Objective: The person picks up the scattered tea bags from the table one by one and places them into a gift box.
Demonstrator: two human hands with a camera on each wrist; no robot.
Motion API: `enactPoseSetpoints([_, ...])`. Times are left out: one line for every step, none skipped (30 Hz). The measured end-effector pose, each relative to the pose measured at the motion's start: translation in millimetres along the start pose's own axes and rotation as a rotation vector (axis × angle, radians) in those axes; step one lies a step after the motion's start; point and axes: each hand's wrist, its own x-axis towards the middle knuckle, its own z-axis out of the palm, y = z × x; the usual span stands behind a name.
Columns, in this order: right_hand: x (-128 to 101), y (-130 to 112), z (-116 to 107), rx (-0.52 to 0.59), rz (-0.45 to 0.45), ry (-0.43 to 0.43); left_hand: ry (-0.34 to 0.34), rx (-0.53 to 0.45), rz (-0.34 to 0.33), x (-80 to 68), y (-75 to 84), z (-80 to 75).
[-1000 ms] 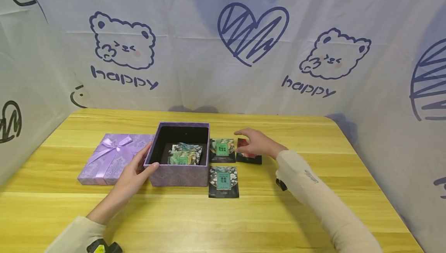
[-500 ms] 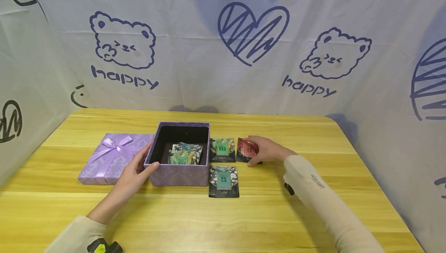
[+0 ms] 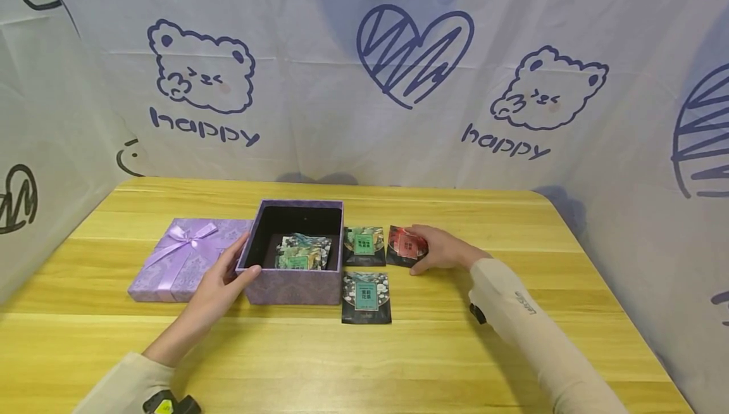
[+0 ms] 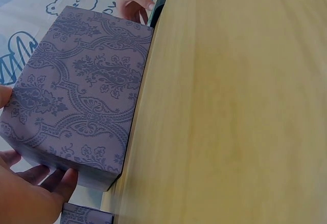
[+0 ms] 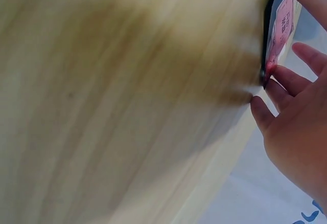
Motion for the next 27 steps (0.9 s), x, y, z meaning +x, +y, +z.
enactPoseSetpoints([-0.7, 0.2, 0.1, 0.007, -0.001, 0.0, 0.0, -0.001, -0.003, 0.0, 0.4, 0.0])
enactPoseSetpoints([-1.2, 0.9, 0.2, 0.016, -0.001, 0.0, -0.001, 0.0, -0.004, 0.0, 0.7, 0.0])
enactPoseSetpoints([-1.6, 1.3, 0.5, 0.024, 0.0, 0.001, 0.0, -0.001, -0.005, 0.0, 1.0, 0.1])
enactPoseSetpoints([-2.1, 1.7, 0.7, 0.034, 0.002, 0.002, 0.0, -0.002, -0.006, 0.1, 1.0, 0.2])
enactPoseSetpoints([-2.4, 2.1, 1.0, 0.042, 0.002, 0.003, 0.0, -0.003, -0.008, 0.3, 0.9, 0.4])
enactPoseSetpoints([-2.7, 2.5, 1.3, 0.048, 0.002, 0.005, 0.001, -0.002, -0.01, 0.4, 0.8, 0.6])
enactPoseSetpoints([-2.8, 2.9, 1.7, 0.055, 0.003, 0.006, 0.001, -0.001, -0.01, 0.4, 1.0, 0.6])
enactPoseSetpoints([-2.7, 3.4, 2.2, 0.06, 0.008, 0.009, 0.002, 0.002, -0.01, 0.3, 1.0, 0.6])
enactPoseSetpoints([-2.8, 3.7, 2.7, 0.063, 0.012, 0.011, 0.002, 0.002, -0.01, 0.3, 1.1, 0.5])
enactPoseSetpoints([-2.8, 4.0, 3.1, 0.06, 0.011, 0.013, 0.003, 0.004, -0.01, 0.2, 1.1, 0.5])
enactPoseSetpoints([-2.7, 4.5, 3.5, 0.062, 0.013, 0.015, 0.003, 0.006, -0.011, 0.1, 1.1, 0.5])
enactPoseSetpoints([-2.9, 4.7, 3.7, 0.063, 0.015, 0.016, 0.004, 0.007, -0.01, 0.0, 1.1, 0.5])
enactPoseSetpoints([-3.0, 5.0, 3.9, 0.065, 0.017, 0.019, 0.004, 0.008, -0.01, -0.1, 1.1, 0.4])
enactPoseSetpoints([-3.3, 5.4, 4.1, 0.062, 0.013, 0.023, 0.004, 0.008, -0.011, 0.0, 0.8, 0.6])
enactPoseSetpoints([-3.7, 5.8, 4.1, 0.058, 0.007, 0.027, 0.004, 0.007, -0.011, 0.1, 0.7, 0.8])
enactPoseSetpoints([-3.9, 6.1, 4.0, 0.054, -0.005, 0.032, 0.004, 0.006, -0.012, 0.1, 0.4, 1.0])
enactPoseSetpoints([-4.4, 6.3, 3.8, 0.052, -0.011, 0.04, 0.003, 0.006, -0.013, 0.1, 0.4, 1.1])
enactPoseSetpoints([-4.8, 6.3, 3.7, 0.04, -0.024, 0.048, 0.003, 0.005, -0.013, 0.2, 0.3, 1.1])
enactPoseSetpoints([-4.8, 6.5, 3.5, 0.034, -0.03, 0.058, 0.003, 0.003, -0.014, 0.3, 0.1, 1.2])
enactPoseSetpoints([-5.1, 6.4, 3.0, 0.025, -0.041, 0.067, 0.002, 0.001, -0.014, 0.3, 0.3, 1.2])
enactPoseSetpoints([-5.4, 5.9, 2.6, 0.02, -0.047, 0.077, 0.002, -0.001, -0.015, 0.3, 0.4, 1.2])
enactPoseSetpoints([-5.5, 5.7, 2.0, 0.013, -0.053, 0.086, 0.003, -0.003, -0.016, 0.3, 0.5, 1.1])
enactPoseSetpoints([-5.6, 5.3, 1.5, 0.006, -0.053, 0.095, 0.003, -0.003, -0.016, 0.2, 0.9, 0.9])
enactPoseSetpoints([-5.6, 4.8, 1.0, 0.002, -0.058, 0.102, 0.004, -0.004, -0.017, 0.1, 1.2, 0.8])
enactPoseSetpoints([-5.9, 4.3, 0.4, 0.002, -0.058, 0.108, 0.003, -0.004, -0.018, 0.1, 1.4, 0.6])
enactPoseSetpoints([-6.5, 2.9, -0.5, -0.003, -0.066, 0.113, 0.003, -0.004, -0.019, 0.0, 1.6, 0.6])
enactPoseSetpoints([-7.0, 1.9, -1.0, -0.005, -0.069, 0.119, 0.003, -0.002, -0.02, 0.0, 1.8, 0.5])
